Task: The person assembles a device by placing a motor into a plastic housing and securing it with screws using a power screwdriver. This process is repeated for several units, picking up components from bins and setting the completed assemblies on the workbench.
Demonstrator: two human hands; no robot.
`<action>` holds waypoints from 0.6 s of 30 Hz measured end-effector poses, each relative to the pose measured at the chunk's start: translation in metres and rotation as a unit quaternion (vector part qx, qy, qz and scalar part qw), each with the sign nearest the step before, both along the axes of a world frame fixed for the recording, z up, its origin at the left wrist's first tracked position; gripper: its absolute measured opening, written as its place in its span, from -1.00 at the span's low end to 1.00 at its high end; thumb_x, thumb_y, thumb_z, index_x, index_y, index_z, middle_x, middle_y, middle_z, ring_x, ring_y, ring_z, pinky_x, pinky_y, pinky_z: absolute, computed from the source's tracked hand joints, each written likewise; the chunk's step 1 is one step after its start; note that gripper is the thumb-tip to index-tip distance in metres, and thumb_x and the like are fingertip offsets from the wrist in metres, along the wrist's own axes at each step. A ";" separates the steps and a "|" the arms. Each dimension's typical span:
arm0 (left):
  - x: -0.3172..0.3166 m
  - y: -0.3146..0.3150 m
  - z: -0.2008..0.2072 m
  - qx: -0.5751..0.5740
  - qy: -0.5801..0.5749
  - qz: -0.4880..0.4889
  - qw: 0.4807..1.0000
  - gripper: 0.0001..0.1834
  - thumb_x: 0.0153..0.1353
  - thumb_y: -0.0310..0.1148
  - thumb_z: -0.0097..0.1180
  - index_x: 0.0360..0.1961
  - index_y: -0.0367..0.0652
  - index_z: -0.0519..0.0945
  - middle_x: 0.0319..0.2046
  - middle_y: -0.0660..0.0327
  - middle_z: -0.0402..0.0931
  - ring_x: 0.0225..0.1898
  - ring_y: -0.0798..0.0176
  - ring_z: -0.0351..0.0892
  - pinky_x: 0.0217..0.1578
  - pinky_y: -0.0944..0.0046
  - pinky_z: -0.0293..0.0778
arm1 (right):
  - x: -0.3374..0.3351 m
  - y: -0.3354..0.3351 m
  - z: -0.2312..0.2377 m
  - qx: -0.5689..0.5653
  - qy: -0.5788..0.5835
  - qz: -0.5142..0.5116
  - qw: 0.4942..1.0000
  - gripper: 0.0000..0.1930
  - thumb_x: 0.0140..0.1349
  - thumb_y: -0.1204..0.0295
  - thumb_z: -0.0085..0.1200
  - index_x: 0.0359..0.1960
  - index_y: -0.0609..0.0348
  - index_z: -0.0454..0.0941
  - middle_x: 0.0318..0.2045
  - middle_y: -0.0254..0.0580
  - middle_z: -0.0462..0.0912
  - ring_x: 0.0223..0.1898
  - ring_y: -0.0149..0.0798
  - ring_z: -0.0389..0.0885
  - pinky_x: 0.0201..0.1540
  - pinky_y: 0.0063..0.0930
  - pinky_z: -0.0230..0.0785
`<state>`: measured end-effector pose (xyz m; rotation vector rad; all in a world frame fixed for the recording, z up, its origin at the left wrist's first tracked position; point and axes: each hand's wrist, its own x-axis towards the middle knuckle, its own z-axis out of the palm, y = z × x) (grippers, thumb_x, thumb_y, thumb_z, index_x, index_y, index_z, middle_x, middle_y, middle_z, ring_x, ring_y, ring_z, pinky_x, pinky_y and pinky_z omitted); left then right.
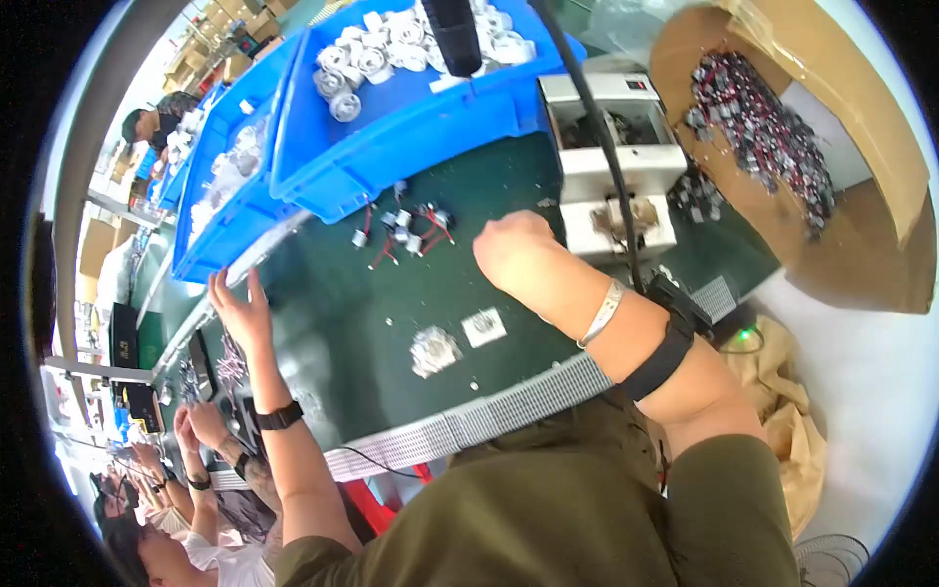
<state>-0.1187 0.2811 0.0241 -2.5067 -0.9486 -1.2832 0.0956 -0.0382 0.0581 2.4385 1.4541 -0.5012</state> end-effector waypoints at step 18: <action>0.343 0.073 0.082 -0.114 0.499 -0.159 0.844 -0.44 0.14 0.03 0.05 -0.13 -0.33 0.57 -0.16 -0.16 0.54 -0.11 -0.16 0.53 -0.08 0.04 0.43 | 0.007 -0.030 0.007 0.394 0.427 0.007 0.814 -0.82 0.20 0.48 0.00 -0.15 0.16 0.50 -0.24 -0.07 0.55 -0.20 -0.02 0.55 -0.14 -0.30 0.42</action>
